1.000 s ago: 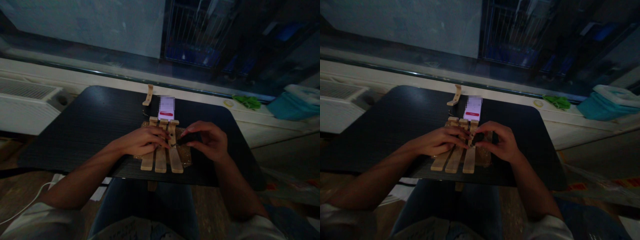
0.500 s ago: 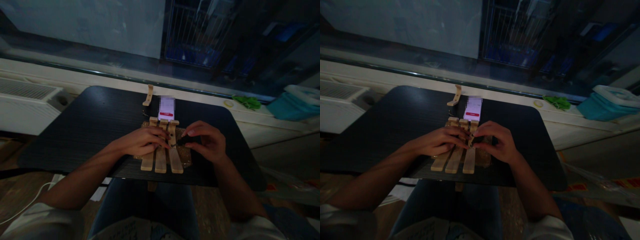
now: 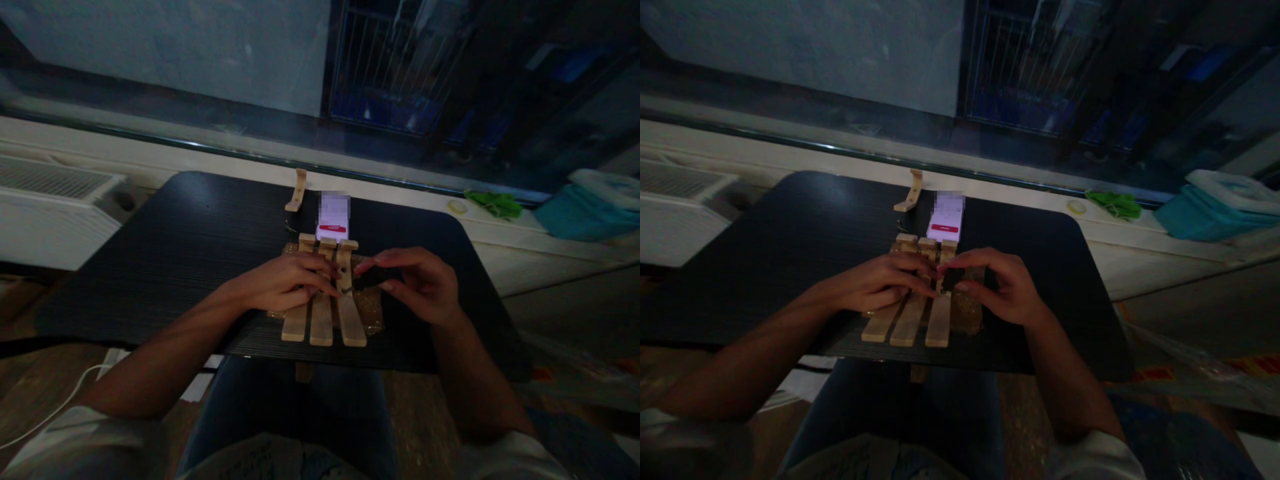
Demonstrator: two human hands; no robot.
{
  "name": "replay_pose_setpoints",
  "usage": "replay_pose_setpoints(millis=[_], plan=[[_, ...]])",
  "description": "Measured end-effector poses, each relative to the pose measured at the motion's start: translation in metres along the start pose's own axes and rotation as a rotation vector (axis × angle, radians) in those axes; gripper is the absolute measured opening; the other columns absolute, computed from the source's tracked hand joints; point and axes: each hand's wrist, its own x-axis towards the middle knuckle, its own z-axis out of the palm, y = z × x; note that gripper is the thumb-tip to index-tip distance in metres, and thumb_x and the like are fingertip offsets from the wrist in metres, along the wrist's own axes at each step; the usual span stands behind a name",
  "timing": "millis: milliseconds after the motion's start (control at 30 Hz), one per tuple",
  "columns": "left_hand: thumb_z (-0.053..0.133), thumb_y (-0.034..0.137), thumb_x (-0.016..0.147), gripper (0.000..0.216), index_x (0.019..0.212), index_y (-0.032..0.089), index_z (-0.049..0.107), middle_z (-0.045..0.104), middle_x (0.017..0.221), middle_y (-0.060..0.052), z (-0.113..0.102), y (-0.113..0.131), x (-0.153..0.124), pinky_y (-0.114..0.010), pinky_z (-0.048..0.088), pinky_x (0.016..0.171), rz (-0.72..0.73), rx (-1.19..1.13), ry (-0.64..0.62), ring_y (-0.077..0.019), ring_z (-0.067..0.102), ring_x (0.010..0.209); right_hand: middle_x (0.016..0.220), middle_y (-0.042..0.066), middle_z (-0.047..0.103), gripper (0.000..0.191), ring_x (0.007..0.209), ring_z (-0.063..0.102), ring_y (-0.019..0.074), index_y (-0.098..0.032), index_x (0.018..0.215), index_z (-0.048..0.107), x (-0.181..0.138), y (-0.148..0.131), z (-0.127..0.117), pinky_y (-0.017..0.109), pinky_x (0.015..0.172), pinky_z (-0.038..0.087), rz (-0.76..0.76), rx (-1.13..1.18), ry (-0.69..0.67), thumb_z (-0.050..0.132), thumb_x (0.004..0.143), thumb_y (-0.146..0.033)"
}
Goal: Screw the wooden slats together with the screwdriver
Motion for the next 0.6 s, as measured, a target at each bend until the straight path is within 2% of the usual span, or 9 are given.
replay_pose_setpoints(millis=[233, 600], plan=[[0.041, 0.007, 0.081, 0.044, 0.112, 0.018, 0.069, 0.063, 0.12, -0.011, -0.0001, -0.0001, -0.0004, -0.039, 0.045, 0.1, 0.007, 0.003, 0.001, -0.0219, 0.057, 0.116, 0.098, 0.002, 0.073, 0.041, 0.086, 0.071, 0.019, -0.029, 0.114, 0.063, 0.0026, 0.0037, 0.0019, 0.036, 0.075, 0.059, -0.033, -0.03, 0.042, 0.07, 0.078, -0.011], [0.04, 0.008, 0.082, 0.043, 0.113, 0.018, 0.068, 0.063, 0.121, -0.011, 0.0, 0.0004, 0.0007, -0.041, 0.045, 0.101, 0.007, 0.012, 0.002, -0.0222, 0.057, 0.118, 0.095, 0.001, 0.073, 0.043, 0.084, 0.069, 0.0163, -0.032, 0.111, 0.067, 0.0095, 0.0037, 0.0068, 0.031, 0.07, 0.057, -0.151, -0.112, 0.057, 0.074, 0.073, -0.012]])
